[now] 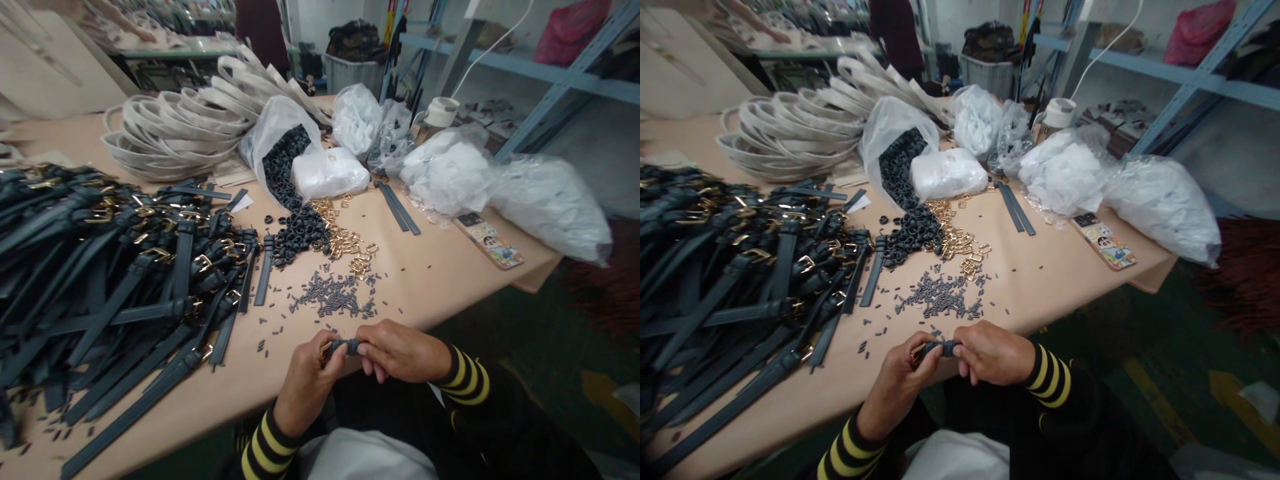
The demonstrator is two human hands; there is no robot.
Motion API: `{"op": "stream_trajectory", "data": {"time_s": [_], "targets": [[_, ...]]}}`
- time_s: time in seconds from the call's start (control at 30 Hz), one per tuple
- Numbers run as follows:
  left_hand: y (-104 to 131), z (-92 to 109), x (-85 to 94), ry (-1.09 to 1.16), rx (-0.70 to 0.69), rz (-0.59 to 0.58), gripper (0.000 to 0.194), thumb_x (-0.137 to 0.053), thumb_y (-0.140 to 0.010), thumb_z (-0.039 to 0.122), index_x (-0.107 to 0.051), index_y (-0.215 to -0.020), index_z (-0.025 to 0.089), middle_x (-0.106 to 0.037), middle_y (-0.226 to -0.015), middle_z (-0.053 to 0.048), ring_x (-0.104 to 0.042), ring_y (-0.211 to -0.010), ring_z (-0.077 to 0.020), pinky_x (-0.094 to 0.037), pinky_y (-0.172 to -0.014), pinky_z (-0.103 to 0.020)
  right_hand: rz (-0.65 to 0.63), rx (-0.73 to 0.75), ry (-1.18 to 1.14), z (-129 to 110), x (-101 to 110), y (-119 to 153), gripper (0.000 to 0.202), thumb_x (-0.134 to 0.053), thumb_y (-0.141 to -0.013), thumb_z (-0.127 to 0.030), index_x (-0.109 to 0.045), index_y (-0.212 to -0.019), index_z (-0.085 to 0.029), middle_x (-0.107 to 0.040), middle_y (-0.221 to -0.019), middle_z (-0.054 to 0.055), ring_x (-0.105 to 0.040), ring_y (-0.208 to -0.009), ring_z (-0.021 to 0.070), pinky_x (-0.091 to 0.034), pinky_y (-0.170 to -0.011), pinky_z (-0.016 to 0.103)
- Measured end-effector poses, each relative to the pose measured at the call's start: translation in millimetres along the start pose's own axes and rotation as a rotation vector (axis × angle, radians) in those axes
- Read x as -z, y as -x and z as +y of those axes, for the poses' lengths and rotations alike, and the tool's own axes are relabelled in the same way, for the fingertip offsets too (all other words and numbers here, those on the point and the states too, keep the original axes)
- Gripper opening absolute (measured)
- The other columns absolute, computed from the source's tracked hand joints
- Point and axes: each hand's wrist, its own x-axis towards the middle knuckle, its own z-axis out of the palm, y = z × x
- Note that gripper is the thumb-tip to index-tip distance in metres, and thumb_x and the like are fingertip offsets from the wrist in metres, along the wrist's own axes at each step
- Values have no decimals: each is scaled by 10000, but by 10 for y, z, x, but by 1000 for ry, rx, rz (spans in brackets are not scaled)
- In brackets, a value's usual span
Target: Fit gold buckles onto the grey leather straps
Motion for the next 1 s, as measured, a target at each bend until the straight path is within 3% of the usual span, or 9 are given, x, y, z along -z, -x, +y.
{"op": "stream_trajectory", "data": {"time_s": [0.17,0.5,0.7,0.87,0.93,1.0], "targets": [[9,-6,47,-51,0,-89,193,-412,-830,298,-501,-718,169,-457,-581,38,-419,-542,-100,-313,-535,-213,119,118,84,69,-58,-9,225,-371,-857,-156,-489,-664,-154,-541,-577,-14,-491,-533,88,-382,-585,194],[23,27,85,18,-39,-249,196,-396,-840,282,-456,-688,174,-325,-545,68,-298,-508,-82,-232,-498,-220,72,61,-96,199,-84,-35,318,-432,-862,-297,-468,-583,-147,-454,-475,-51,-401,-441,57,-307,-464,164],[-21,43,53,72,15,-166,232,-418,-830,327,-497,-688,162,-408,-592,43,-356,-565,-96,-275,-535,-216,93,78,70,86,-56,13,216,-402,-855,-204,-488,-664,-153,-524,-544,-28,-466,-491,74,-337,-517,175],[-37,37,13,-8,39,-49,176,-446,-804,275,-504,-678,167,-435,-560,47,-375,-531,-93,-268,-520,-213,271,65,298,35,-131,3,136,-416,-818,-151,-509,-719,-152,-521,-563,-2,-462,-528,106,-317,-532,212],[-30,41,37,9,17,-72,174,-443,-807,284,-499,-686,172,-441,-559,49,-381,-530,-93,-271,-519,-210,303,69,300,28,-143,6,137,-425,-813,-157,-516,-710,-152,-517,-563,-2,-459,-530,108,-313,-526,213],[-22,45,77,65,-15,-154,196,-430,-814,310,-491,-687,173,-438,-572,44,-381,-546,-97,-281,-524,-209,241,95,207,25,-124,19,165,-421,-820,-162,-520,-688,-152,-521,-547,-11,-468,-517,95,-328,-524,198]]}}
